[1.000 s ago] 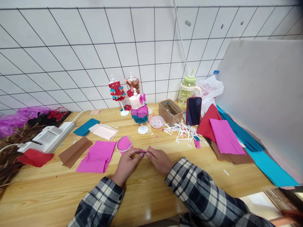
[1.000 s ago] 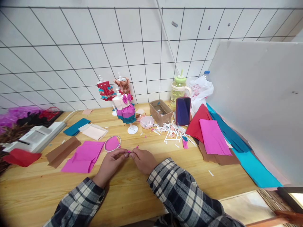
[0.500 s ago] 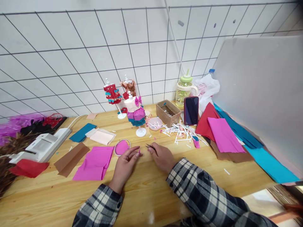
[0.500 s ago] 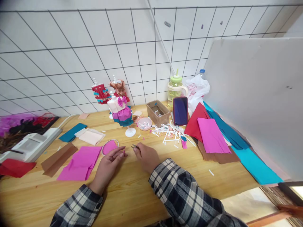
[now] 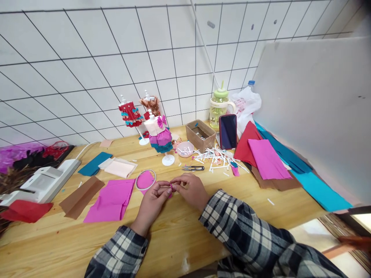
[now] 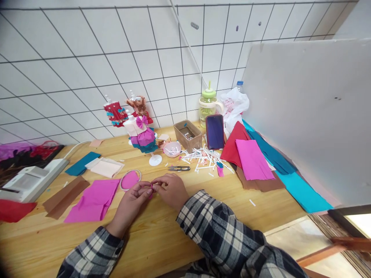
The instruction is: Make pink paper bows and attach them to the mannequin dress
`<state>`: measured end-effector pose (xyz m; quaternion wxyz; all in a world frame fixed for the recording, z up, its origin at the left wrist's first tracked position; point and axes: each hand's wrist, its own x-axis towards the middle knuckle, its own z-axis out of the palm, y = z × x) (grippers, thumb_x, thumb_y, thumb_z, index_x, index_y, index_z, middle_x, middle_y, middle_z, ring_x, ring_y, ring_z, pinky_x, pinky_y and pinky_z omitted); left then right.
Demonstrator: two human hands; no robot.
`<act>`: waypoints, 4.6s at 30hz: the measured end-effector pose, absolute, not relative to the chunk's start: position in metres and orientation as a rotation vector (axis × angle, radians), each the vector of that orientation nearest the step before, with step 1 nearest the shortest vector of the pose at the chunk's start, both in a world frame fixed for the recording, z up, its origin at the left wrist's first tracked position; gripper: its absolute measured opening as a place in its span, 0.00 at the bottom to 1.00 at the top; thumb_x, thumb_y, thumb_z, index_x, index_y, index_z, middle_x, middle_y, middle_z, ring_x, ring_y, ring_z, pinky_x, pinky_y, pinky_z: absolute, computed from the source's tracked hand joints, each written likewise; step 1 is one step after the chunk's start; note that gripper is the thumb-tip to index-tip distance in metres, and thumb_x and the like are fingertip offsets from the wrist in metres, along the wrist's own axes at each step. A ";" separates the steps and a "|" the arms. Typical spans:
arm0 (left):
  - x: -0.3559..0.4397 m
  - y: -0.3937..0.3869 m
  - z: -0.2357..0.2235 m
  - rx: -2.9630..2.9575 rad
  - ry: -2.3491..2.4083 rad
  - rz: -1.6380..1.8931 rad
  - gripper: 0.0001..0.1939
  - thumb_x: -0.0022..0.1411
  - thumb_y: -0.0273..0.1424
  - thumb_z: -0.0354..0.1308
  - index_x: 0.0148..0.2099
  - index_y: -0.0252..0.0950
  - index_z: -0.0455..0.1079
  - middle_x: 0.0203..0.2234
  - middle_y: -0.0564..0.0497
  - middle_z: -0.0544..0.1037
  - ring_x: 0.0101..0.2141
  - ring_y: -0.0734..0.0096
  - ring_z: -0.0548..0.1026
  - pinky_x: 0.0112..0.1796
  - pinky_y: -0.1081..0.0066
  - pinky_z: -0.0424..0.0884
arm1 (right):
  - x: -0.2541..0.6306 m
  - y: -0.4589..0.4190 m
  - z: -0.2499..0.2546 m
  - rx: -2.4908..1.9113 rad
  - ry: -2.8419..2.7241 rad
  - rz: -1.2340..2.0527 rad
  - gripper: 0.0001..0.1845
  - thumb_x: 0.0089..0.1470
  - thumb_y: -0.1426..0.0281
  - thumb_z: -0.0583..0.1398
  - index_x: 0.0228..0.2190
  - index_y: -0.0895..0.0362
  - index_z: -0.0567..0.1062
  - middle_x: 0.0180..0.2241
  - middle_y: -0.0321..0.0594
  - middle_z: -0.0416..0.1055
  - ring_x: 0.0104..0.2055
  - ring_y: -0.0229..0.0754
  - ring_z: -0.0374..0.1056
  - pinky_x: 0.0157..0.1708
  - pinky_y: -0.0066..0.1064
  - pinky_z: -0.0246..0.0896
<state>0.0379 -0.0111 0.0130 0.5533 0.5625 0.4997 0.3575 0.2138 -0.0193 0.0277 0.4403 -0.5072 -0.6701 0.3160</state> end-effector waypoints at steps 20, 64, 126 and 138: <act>0.042 -0.013 0.016 1.296 1.176 0.939 0.16 0.48 0.43 0.65 0.34 0.35 0.72 0.24 0.51 0.78 0.28 0.66 0.76 0.32 0.70 0.70 | 0.201 -0.013 0.005 -1.362 -1.471 1.058 0.02 0.44 0.73 0.61 0.24 0.59 0.75 0.22 0.34 0.68 0.23 0.34 0.58 0.24 0.25 0.52; 0.041 -0.015 0.025 1.294 1.226 1.002 0.13 0.48 0.39 0.66 0.32 0.33 0.77 0.28 0.47 0.81 0.32 0.64 0.76 0.38 0.68 0.71 | 0.204 -0.021 0.013 -1.290 -1.572 0.959 0.09 0.50 0.66 0.61 0.33 0.57 0.76 0.28 0.36 0.73 0.28 0.36 0.63 0.29 0.27 0.58; 0.044 -0.022 0.035 1.407 1.404 0.953 0.17 0.50 0.43 0.64 0.33 0.33 0.79 0.28 0.48 0.82 0.30 0.65 0.75 0.34 0.71 0.69 | 0.210 -0.021 0.017 -1.153 -1.226 1.476 0.12 0.46 0.62 0.62 0.28 0.57 0.71 0.21 0.30 0.64 0.16 0.30 0.58 0.12 0.21 0.54; 0.042 -0.020 0.029 1.484 1.323 0.913 0.16 0.54 0.43 0.62 0.33 0.34 0.77 0.29 0.49 0.80 0.31 0.66 0.74 0.35 0.71 0.67 | 0.214 -0.018 0.019 -1.200 -1.157 1.583 0.12 0.45 0.63 0.64 0.31 0.58 0.74 0.26 0.35 0.70 0.20 0.32 0.62 0.12 0.21 0.56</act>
